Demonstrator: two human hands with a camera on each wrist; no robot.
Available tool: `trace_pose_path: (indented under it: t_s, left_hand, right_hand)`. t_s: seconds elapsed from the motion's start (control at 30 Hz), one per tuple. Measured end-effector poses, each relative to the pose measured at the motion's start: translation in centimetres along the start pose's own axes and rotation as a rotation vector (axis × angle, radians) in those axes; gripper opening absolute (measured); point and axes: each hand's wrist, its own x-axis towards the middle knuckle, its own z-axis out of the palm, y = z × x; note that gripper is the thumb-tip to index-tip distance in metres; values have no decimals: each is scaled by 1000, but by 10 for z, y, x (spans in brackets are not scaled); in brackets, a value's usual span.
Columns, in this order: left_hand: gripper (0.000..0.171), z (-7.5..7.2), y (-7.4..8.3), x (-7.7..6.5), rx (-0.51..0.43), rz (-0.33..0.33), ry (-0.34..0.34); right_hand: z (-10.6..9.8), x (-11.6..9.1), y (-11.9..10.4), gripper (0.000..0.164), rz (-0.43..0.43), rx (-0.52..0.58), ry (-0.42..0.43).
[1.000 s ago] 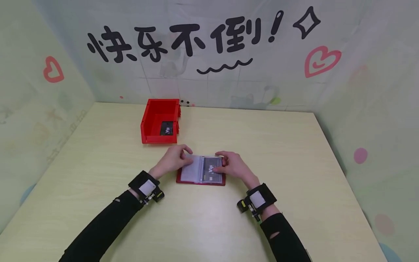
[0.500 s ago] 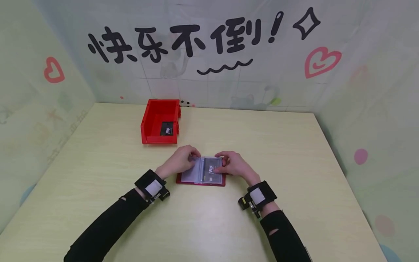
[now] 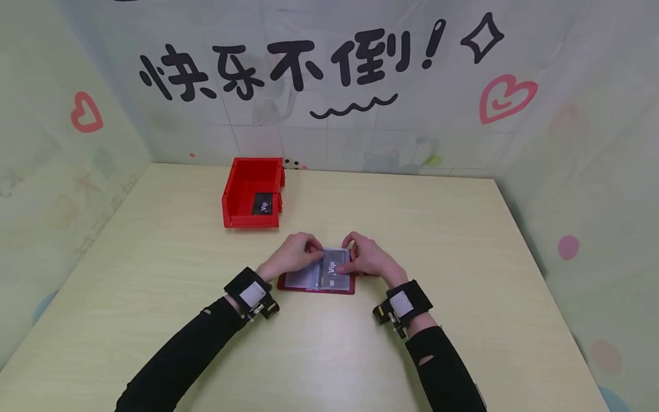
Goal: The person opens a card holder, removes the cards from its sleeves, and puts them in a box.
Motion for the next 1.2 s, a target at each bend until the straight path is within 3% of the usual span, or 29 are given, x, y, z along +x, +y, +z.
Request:
trace_pose_path:
  t_s: [0.4, 0.9, 1.2]
  left_hand:
    - [20, 3, -1, 9, 10, -57, -5]
    - [21, 2, -1, 13, 36, -94, -19]
    - [22, -2, -1, 9, 53, -122, -7]
  right_hand:
    - [-1, -1, -5, 48, 38, -15, -4]
    - [0, -1, -1, 48, 13, -27, 6]
    - [1, 0, 0, 49, -11, -34, 17]
